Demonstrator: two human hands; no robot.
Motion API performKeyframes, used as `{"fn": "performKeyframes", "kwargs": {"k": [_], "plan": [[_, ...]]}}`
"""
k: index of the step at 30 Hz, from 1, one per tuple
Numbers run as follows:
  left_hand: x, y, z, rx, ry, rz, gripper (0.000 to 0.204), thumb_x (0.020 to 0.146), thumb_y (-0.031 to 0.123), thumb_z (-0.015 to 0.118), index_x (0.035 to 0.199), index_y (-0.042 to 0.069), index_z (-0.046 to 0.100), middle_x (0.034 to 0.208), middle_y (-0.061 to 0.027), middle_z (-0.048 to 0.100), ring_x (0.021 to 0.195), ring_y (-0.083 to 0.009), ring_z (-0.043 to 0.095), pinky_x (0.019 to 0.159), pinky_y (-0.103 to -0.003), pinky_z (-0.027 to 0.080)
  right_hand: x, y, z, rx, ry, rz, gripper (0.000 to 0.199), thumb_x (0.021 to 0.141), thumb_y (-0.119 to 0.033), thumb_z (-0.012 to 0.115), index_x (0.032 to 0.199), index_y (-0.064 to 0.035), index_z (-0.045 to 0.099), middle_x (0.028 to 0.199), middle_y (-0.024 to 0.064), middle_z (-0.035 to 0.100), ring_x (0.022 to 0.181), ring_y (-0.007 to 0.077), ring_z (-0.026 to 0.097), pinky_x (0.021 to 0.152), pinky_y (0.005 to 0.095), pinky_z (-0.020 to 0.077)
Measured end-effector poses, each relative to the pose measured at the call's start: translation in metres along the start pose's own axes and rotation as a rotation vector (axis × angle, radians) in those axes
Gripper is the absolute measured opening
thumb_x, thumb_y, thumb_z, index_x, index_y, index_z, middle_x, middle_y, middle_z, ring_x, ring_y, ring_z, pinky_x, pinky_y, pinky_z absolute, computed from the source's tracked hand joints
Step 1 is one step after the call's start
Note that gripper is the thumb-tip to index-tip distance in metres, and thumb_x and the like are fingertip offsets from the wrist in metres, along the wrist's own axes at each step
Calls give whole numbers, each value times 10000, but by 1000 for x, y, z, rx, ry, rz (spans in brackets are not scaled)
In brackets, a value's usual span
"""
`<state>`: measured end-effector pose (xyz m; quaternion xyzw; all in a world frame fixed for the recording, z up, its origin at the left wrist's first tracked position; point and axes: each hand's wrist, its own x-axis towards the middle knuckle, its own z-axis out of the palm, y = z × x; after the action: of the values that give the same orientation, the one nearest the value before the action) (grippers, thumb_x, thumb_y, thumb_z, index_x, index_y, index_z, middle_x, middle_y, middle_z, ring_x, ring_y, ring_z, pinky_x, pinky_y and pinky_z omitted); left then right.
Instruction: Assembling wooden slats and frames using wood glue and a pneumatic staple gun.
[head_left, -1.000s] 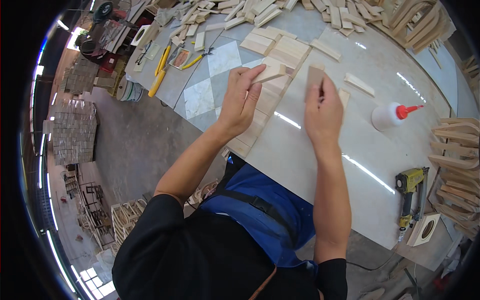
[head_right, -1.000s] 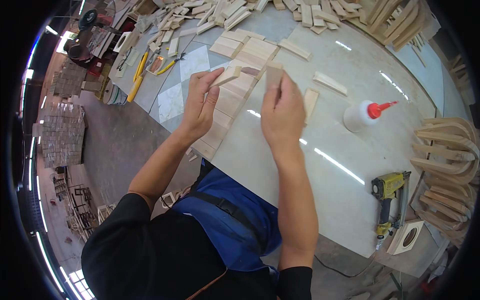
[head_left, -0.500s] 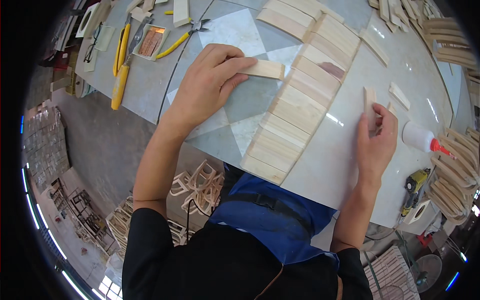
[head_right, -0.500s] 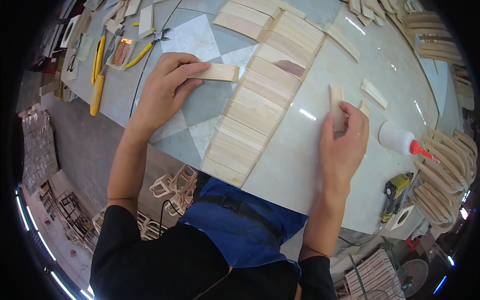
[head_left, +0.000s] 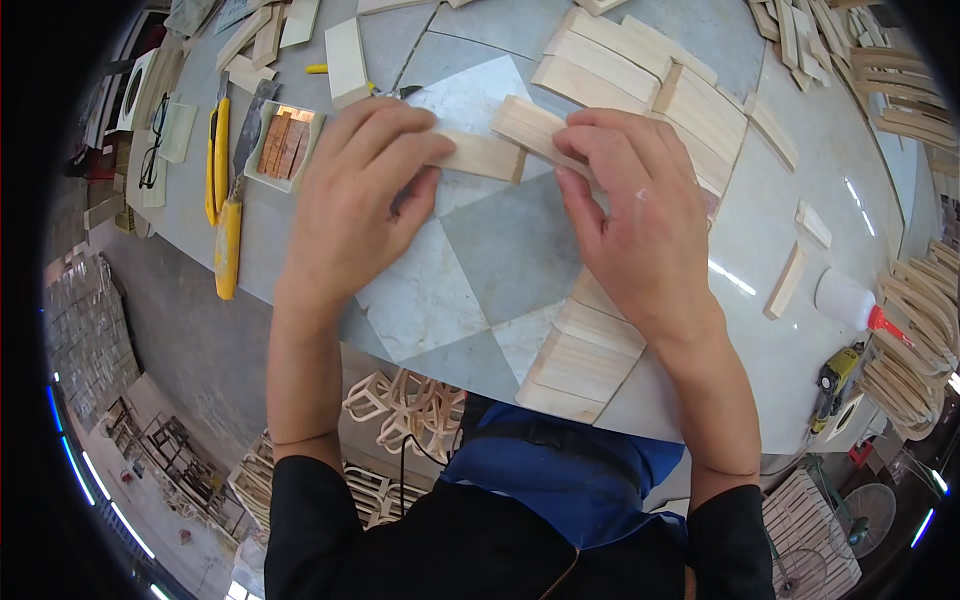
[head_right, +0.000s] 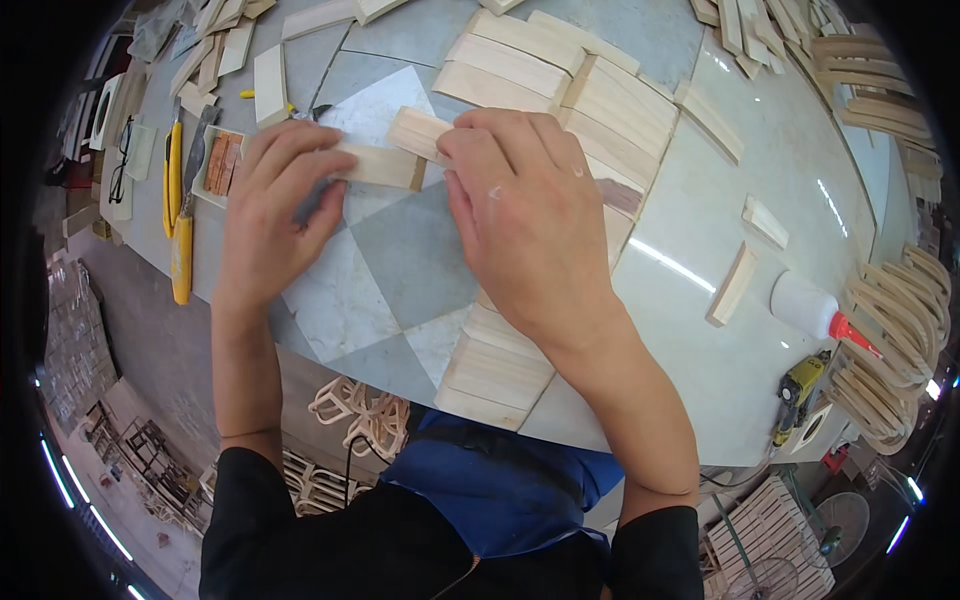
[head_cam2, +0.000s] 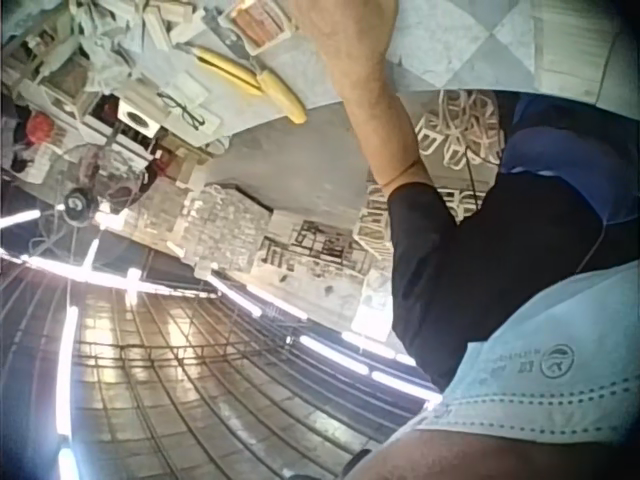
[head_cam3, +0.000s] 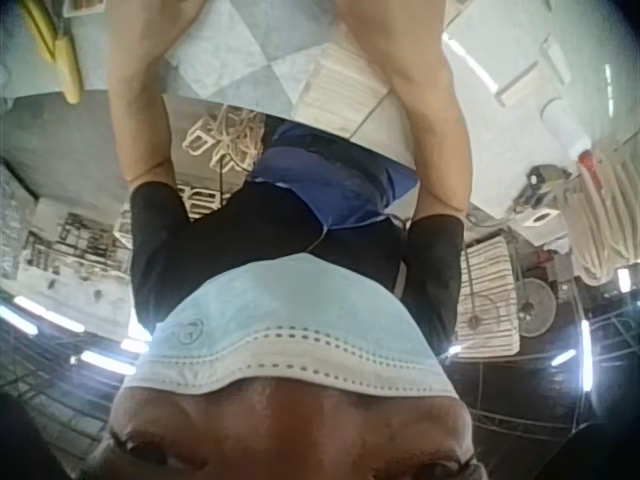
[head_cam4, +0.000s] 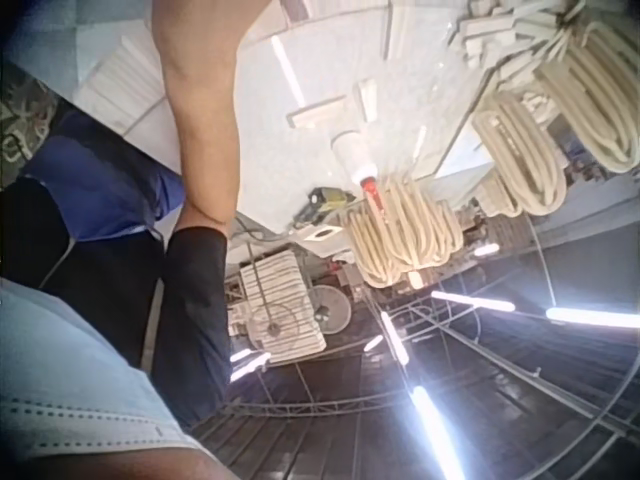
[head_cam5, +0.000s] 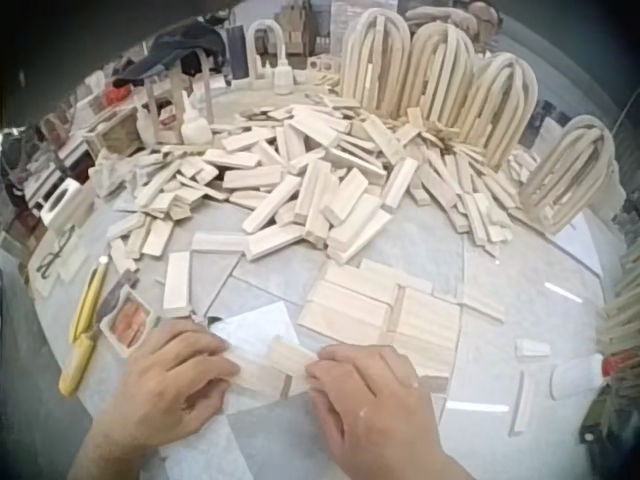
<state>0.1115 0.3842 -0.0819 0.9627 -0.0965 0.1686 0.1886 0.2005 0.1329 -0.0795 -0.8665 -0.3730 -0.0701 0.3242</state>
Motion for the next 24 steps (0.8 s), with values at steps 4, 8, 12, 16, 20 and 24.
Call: {"fn": "performKeyframes", "kwargs": {"k": [4, 8, 12, 16, 20, 24], "plan": [[-7, -5, 6, -26, 32, -34, 280, 831, 2, 833, 1090, 99, 784, 1234, -21, 764, 1213, -269, 693, 1021, -384, 566, 7, 3, 15, -133, 18, -51, 267, 880, -51, 836, 1137, -70, 765, 1291, 51, 729, 1119, 266, 651, 1001, 374, 527], [-7, -7, 11, -41, 49, -41, 302, 808, 8, 832, 1092, 99, 786, 1243, -17, 776, 1233, -278, 697, 1032, -394, 568, 1, 5, 12, -296, 25, 14, 276, 880, -67, 844, 1149, -75, 780, 1303, 51, 722, 1148, 267, 653, 1020, 378, 520], [-8, -10, 10, -41, 28, -23, 313, 802, 1, 826, 1098, 95, 790, 1251, -14, 779, 1234, -282, 698, 1028, -401, 572, -7, 3, -5, -58, 98, 59, 326, 868, -88, 864, 1188, -79, 803, 1293, 60, 725, 1153, 274, 656, 1028, 385, 523], [-10, -13, 19, -93, 19, 9, 345, 802, 2, 819, 1133, 100, 805, 1286, -28, 773, 1218, -281, 697, 1022, -393, 573, -50, 28, -60, -211, 135, 159, 420, 888, -8, 800, 1302, -78, 805, 1383, 104, 740, 1221, 286, 680, 1066, 390, 543], [-7, -4, 15, -146, -11, -19, 403, 800, -17, 809, 1189, 87, 809, 1352, -72, 759, 1224, -291, 694, 1047, -399, 570, -109, 60, -117, -418, 173, 345, 452, 984, -35, 783, 1432, -76, 744, 1451, 131, 725, 1318, 312, 676, 1132, 396, 537], [-8, 3, 15, -175, -30, -51, 461, 796, -31, 804, 1246, 72, 806, 1412, -117, 742, 1233, -300, 692, 1073, -407, 568, -150, 68, -128, -530, 222, 594, 410, 1061, -144, 801, 1457, -66, 731, 1439, 109, 723, 1273, 287, 671, 1087, 376, 536]]}}
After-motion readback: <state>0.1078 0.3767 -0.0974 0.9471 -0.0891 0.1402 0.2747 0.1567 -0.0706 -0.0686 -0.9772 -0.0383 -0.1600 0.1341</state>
